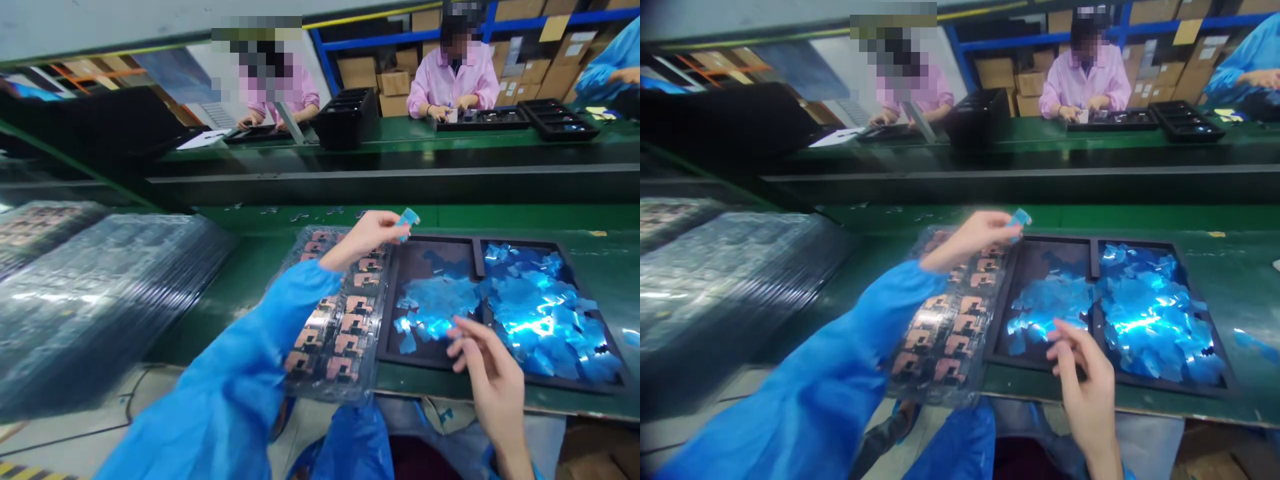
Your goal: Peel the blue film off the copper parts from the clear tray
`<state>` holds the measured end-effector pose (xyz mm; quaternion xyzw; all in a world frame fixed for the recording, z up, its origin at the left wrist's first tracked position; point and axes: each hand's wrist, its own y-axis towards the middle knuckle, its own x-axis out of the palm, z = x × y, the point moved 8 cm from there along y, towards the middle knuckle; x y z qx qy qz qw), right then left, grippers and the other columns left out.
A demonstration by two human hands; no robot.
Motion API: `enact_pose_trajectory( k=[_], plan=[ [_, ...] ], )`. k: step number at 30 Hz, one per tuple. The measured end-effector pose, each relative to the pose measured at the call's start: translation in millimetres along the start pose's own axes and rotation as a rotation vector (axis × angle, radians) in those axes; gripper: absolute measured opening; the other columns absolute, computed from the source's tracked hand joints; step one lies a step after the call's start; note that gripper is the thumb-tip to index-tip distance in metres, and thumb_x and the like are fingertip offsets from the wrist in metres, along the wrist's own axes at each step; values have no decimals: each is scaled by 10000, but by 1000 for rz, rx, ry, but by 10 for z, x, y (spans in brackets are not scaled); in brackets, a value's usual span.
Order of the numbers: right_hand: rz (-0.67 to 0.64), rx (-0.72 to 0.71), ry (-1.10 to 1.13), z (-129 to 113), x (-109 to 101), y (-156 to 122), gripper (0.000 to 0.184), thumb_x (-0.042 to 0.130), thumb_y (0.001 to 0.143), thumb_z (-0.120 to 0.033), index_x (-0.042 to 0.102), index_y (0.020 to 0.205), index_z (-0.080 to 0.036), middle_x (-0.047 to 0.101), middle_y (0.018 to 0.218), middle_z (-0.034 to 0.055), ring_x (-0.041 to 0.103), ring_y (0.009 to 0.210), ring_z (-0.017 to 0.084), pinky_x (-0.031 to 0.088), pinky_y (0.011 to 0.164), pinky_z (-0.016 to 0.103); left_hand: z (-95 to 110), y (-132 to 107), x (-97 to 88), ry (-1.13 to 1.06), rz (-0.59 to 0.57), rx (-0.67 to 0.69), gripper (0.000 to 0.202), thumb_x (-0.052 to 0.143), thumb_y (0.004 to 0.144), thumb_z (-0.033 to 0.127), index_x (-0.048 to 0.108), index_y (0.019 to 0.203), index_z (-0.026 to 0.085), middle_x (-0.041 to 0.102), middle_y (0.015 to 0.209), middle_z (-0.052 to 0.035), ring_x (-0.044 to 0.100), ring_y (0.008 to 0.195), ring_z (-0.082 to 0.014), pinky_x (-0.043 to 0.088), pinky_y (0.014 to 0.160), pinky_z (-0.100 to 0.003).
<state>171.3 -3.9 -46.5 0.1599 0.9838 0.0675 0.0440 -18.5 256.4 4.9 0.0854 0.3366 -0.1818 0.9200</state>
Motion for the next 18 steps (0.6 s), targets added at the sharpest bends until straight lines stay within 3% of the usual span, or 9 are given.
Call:
enact_pose_trajectory(
  k=[3,5,7,10,14,18],
  plan=[
    [39,5,23,-163,187,207,402,715,1016,-393,711,1387,-237,792,1210,128,778,911,209,659,669,281,358,-929,213,-410,-93,60,159,839,886,347,845,989,226,849,966,-77,820,884,-275,689,786,-391],
    [6,8,57,-231,333,264,344,746,985,-406,745,1280,-229,799,1145,107,780,882,207,650,655,281,503,-1397,313,-491,-64,43,123,836,877,302,848,987,248,848,951,-57,819,882,-268,688,785,-373],
    [-24,12,71,-254,429,244,227,759,968,-413,776,1086,-220,798,991,69,773,801,198,630,615,273,559,-1712,362,-468,39,10,103,827,877,268,844,978,254,842,925,-37,806,853,-249,676,768,-342],
    [6,-44,35,-264,414,129,199,755,975,-394,750,886,-216,752,800,20,729,677,174,594,588,268,553,-1990,415,-422,195,-29,106,846,859,250,837,965,249,837,893,-18,792,821,-237,659,759,-322],
    [128,-218,-71,-297,245,-6,342,691,1028,-373,702,721,-222,668,629,-7,623,552,152,536,588,290,563,-2141,598,-508,159,-24,56,833,881,239,841,935,249,848,920,-18,799,857,-237,645,801,-318],
    [70,-255,-81,-234,210,-39,232,731,1004,-394,780,863,-216,740,742,25,672,595,177,570,591,302,519,-2199,689,-608,165,-83,82,822,898,266,850,958,219,857,979,-37,800,925,-242,629,847,-311]
  ],
)
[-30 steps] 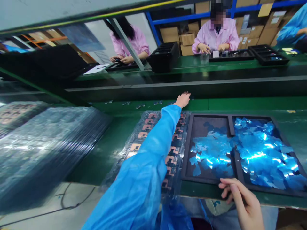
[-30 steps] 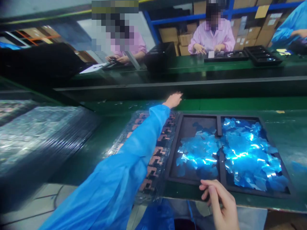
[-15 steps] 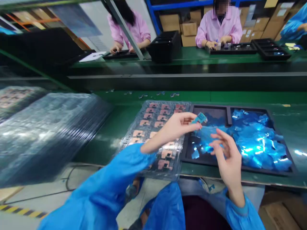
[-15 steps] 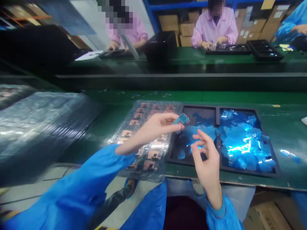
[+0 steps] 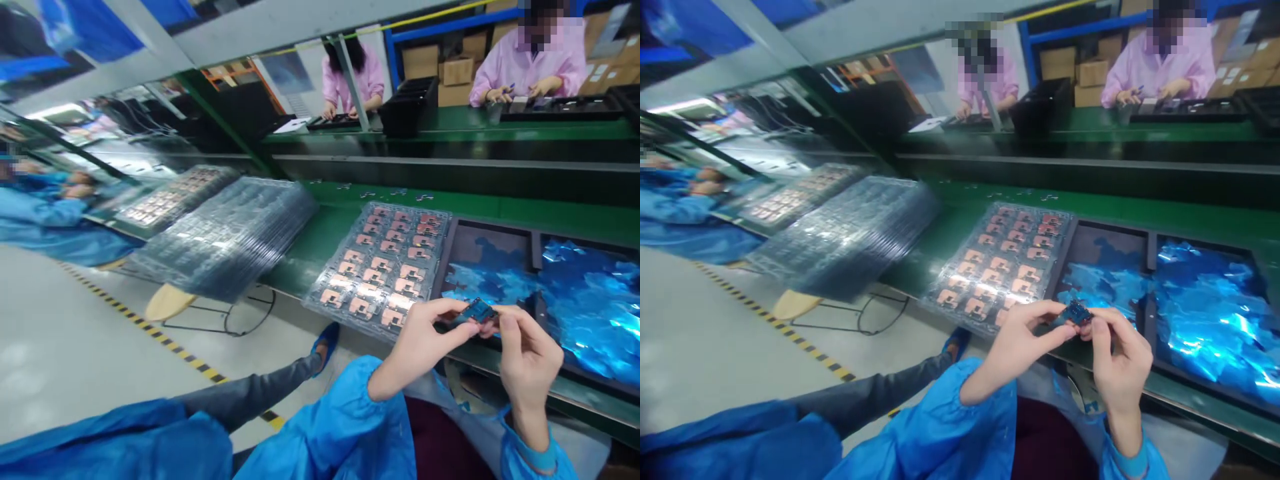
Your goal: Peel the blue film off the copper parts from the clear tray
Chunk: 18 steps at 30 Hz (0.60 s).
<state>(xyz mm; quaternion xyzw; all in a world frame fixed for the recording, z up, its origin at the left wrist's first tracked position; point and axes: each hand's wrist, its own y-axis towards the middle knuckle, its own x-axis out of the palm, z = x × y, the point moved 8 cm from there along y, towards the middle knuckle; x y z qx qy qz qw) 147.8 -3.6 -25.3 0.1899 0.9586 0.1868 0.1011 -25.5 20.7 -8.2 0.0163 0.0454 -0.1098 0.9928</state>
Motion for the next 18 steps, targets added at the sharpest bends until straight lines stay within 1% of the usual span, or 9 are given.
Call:
enact_pose_trajectory(
  k=[2,4,6,9,10,11,13,15,18],
  plan=[
    [-16,-13,-10,6,-8,-21,159,803,953,-367,793,924,-211,758,783,21,684,601,168,583,582,285,-32,-20,5,14,13,-29,105,819,905,283,850,956,197,853,968,-40,792,929,-236,614,847,-298],
    [2,-27,-44,-19,-23,-39,142,828,936,-339,788,891,-210,753,757,9,675,580,153,584,579,269,-51,-44,-1,31,30,-39,126,825,899,297,850,951,186,847,939,-37,780,905,-228,604,836,-290],
    [-2,-30,-65,-64,-4,-48,184,776,982,-335,778,850,-208,738,710,4,672,569,149,584,588,269,-78,-74,-3,18,35,-45,135,829,888,295,854,961,185,847,940,-38,779,901,-229,606,851,-296],
    [-53,23,-62,-107,69,-40,306,658,1065,-337,750,803,-207,705,649,-7,676,564,143,585,595,265,-139,-107,-14,-7,44,-43,131,823,881,265,859,986,196,848,963,-41,783,908,-229,613,869,-303],
    [-76,41,-62,-117,96,-35,310,623,1084,-331,758,834,-207,713,672,-3,687,583,143,588,594,261,-160,-111,-26,-12,58,-33,132,824,878,254,859,994,201,843,972,-42,783,909,-224,614,866,-299],
    [-82,39,-78,-141,108,-32,279,600,1094,-323,779,915,-206,746,760,17,707,635,147,596,598,261,-177,-113,-45,-15,82,-18,138,829,872,245,859,1001,206,835,982,-42,779,910,-218,615,858,-291],
    [-50,-31,-155,-235,91,-34,205,620,1081,-311,790,1138,-210,772,1016,77,733,775,165,612,610,272,-200,-116,-79,-15,134,20,161,844,857,237,859,1017,217,811,994,-41,765,906,-202,615,831,-271],
    [0,-172,-271,-379,70,-68,239,680,1050,-271,769,1268,-229,732,1154,110,730,885,184,623,645,292,-215,-128,-93,-7,170,50,213,857,850,235,858,1063,232,792,999,-36,752,901,-187,615,823,-256],
    [-2,-357,-402,-539,114,-144,230,698,1036,-163,789,1230,-247,728,1061,91,725,921,197,631,740,325,-243,-154,-87,-11,172,53,313,862,858,232,852,1169,262,800,1027,-32,755,920,-180,627,862,-258]
  ],
)
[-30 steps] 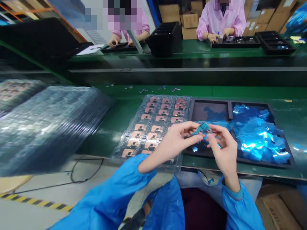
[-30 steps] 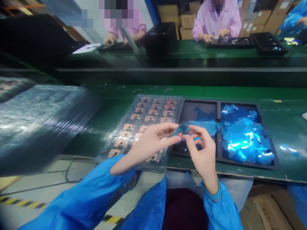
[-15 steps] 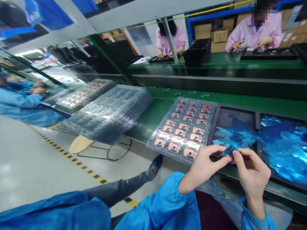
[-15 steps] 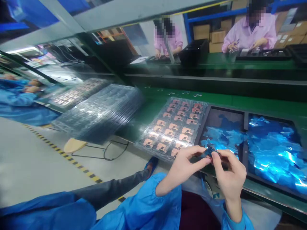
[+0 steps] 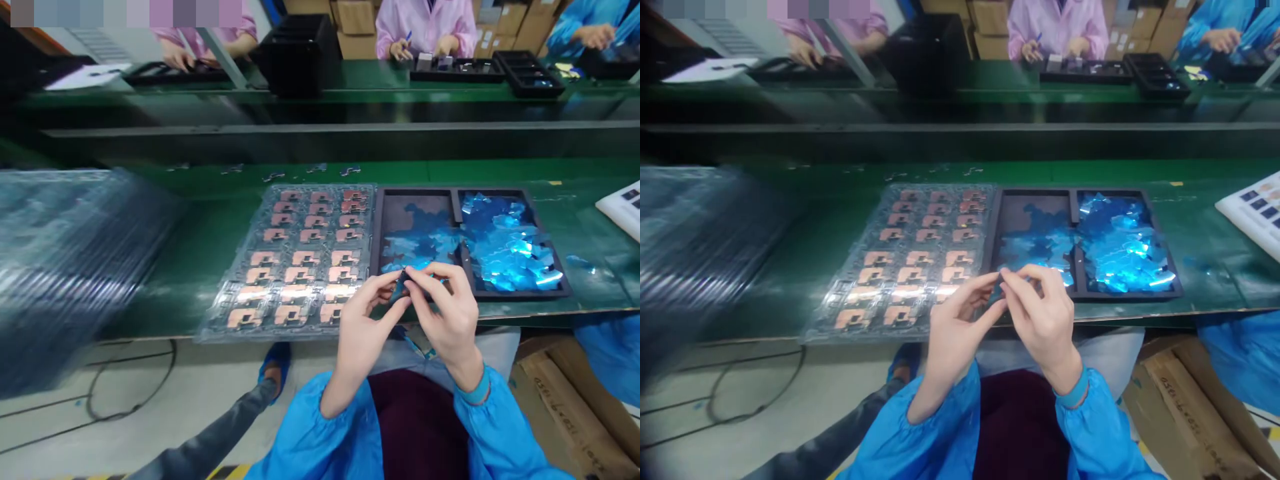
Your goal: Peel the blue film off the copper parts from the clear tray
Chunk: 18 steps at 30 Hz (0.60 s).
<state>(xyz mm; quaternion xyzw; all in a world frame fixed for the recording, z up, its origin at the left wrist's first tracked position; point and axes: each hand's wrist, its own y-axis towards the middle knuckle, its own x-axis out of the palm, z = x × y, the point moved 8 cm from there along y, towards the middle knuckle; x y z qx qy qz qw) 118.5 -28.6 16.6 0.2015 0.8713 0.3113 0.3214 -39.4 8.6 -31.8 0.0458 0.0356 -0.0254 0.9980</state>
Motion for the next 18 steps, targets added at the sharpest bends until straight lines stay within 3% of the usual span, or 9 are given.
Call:
enact_pose_trajectory(
  k=[5,8,13,18],
  plan=[
    [9,-8,30,-14,-25,25,160,710,1020,-106,773,1112,-221,741,966,61,730,877,186,636,784,335,-100,-33,28,-147,-92,-120,329,875,872,283,863,1201,280,832,1130,-54,783,1016,-210,656,919,-283],
    [20,-71,9,-48,-65,25,151,715,1014,-97,760,1066,-230,759,939,49,734,849,183,630,770,337,-189,-54,25,-269,-82,-224,258,869,901,356,883,1143,269,843,1170,-68,784,1077,-221,658,949,-285],
    [-26,-278,-103,-145,-47,-98,228,705,1006,-70,762,1155,-233,817,1064,74,762,1012,216,656,895,366,-395,-103,99,-579,-62,-462,362,982,780,370,872,1099,241,845,1083,-55,761,767,-161,691,716,-289],
    [-25,-394,-88,-183,-76,-216,190,707,1012,-99,763,1169,-190,847,1107,92,757,1015,217,672,918,365,-459,-89,174,-758,-118,-595,388,1022,738,308,838,1062,198,827,987,-36,749,786,-131,663,732,-232]
  ],
)
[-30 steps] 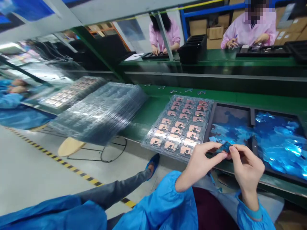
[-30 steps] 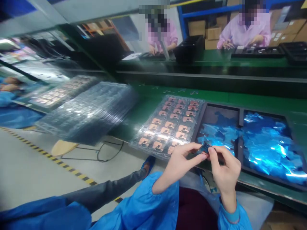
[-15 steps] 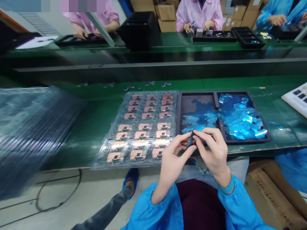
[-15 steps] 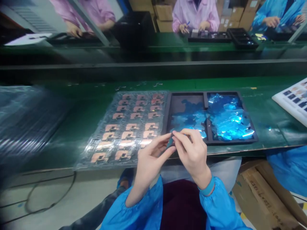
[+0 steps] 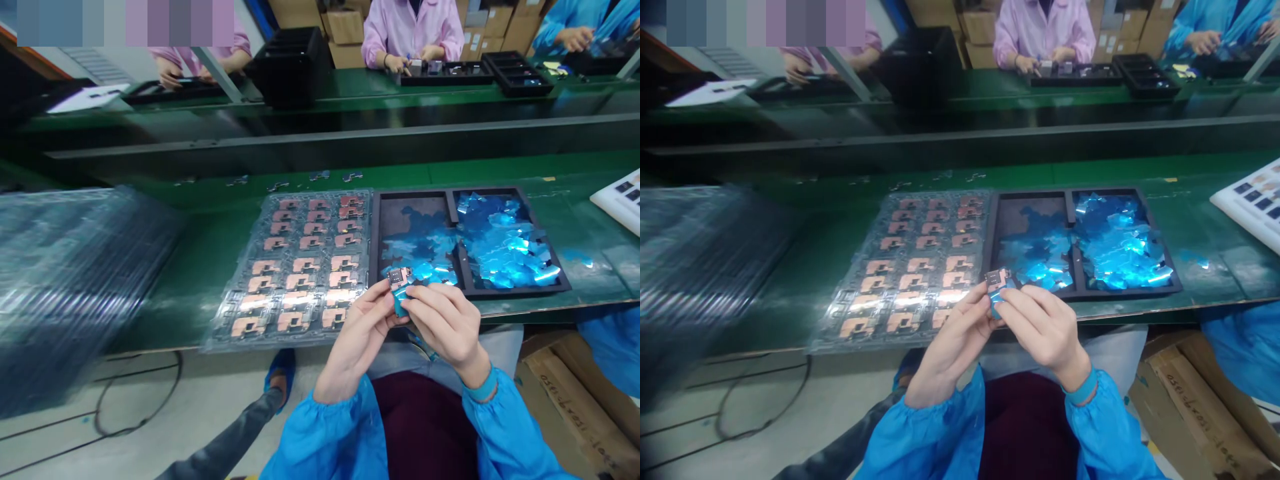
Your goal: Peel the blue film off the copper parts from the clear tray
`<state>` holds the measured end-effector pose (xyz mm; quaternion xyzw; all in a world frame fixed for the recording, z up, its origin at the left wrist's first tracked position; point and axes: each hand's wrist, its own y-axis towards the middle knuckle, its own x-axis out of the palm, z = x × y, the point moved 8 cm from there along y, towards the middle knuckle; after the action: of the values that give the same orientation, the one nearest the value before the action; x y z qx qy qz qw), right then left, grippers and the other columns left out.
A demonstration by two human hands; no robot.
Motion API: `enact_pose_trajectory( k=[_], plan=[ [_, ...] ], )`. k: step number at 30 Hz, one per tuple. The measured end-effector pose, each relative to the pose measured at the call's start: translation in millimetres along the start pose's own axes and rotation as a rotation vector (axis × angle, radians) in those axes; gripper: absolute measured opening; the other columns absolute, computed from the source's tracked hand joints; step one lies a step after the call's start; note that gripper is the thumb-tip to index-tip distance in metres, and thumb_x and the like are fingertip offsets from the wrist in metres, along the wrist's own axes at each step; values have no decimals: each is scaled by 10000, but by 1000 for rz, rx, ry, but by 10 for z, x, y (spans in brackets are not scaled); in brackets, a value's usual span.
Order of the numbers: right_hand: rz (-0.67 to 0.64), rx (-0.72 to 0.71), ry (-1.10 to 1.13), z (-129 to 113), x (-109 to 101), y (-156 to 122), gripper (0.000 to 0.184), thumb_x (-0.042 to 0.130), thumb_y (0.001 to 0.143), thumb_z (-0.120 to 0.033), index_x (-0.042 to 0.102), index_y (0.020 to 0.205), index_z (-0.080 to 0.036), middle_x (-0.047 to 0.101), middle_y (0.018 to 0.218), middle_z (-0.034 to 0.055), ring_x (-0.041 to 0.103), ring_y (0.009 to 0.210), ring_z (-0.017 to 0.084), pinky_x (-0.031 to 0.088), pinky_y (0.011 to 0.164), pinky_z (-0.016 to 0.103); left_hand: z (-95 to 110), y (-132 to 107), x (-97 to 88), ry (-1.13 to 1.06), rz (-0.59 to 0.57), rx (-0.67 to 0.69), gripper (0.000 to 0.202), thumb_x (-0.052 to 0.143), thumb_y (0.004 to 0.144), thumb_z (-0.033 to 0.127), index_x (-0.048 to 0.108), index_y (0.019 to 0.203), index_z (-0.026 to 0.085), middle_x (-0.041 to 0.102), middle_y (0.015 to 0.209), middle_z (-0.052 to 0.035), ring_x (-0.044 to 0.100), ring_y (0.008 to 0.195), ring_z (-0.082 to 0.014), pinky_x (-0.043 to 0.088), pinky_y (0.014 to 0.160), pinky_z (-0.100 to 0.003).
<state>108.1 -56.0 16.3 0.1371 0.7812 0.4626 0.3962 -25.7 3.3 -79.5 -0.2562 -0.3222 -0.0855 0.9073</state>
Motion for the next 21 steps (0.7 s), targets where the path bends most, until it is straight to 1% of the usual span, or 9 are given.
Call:
enact_pose_trajectory(
  k=[4,7,9,12,15,17,18,19,21],
  plan=[
    [-43,-32,15,-39,-8,-65,197,694,1016,-89,766,1176,-180,853,1125,95,767,1024,208,676,893,349,43,35,47,-39,-47,17,330,991,793,308,823,1046,178,806,969,-24,731,802,-113,630,739,-188],
    [-64,-39,10,-55,-26,-111,193,664,1031,-86,776,1152,-185,855,1119,91,773,1009,196,666,886,334,65,49,59,-55,-44,39,347,969,827,331,817,1103,183,803,1026,-28,715,815,-114,635,763,-208],
    [-63,-47,4,-60,-52,-135,189,662,1035,-89,778,1144,-191,856,1107,82,774,991,191,660,879,330,66,59,58,-51,-31,40,359,958,842,328,811,1136,185,801,1063,-34,717,845,-119,638,779,-215],
    [-64,-74,8,-78,-93,-173,208,718,997,-78,775,1157,-198,859,1095,75,781,964,193,651,834,320,73,96,31,-44,11,48,325,928,874,298,803,1156,195,797,1143,-35,724,903,-119,632,784,-196],
    [-69,-62,6,-85,-134,-235,236,698,1011,-102,748,1170,-268,862,1082,28,787,936,186,652,782,320,99,153,-13,-40,58,78,270,905,892,297,798,1122,206,794,1171,-24,726,912,-105,620,760,-163],
    [-38,4,-8,-29,-181,-272,224,662,1033,-133,719,1145,-318,857,1020,-3,781,888,185,650,768,340,140,179,-52,-28,101,127,250,906,883,288,795,1094,213,795,1165,-18,733,901,-99,623,758,-155],
    [-1,54,-18,35,-218,-282,206,656,1035,-147,708,1121,-328,845,973,-8,773,861,191,643,768,353,165,182,-72,-20,124,159,249,908,875,280,794,1087,214,795,1175,-21,743,911,-104,630,769,-160],
    [64,122,-40,136,-274,-287,181,658,1032,-163,700,1103,-324,825,936,-1,764,839,198,632,768,365,187,178,-88,-9,143,189,258,910,866,274,793,1088,213,796,1189,-28,755,935,-115,638,785,-169],
    [240,335,-112,478,-428,-311,131,661,1036,-214,688,1138,-291,782,964,38,746,836,214,599,748,373,217,155,-101,27,162,237,321,909,853,272,785,1142,210,799,1183,-49,780,994,-155,658,818,-205]
  ],
)
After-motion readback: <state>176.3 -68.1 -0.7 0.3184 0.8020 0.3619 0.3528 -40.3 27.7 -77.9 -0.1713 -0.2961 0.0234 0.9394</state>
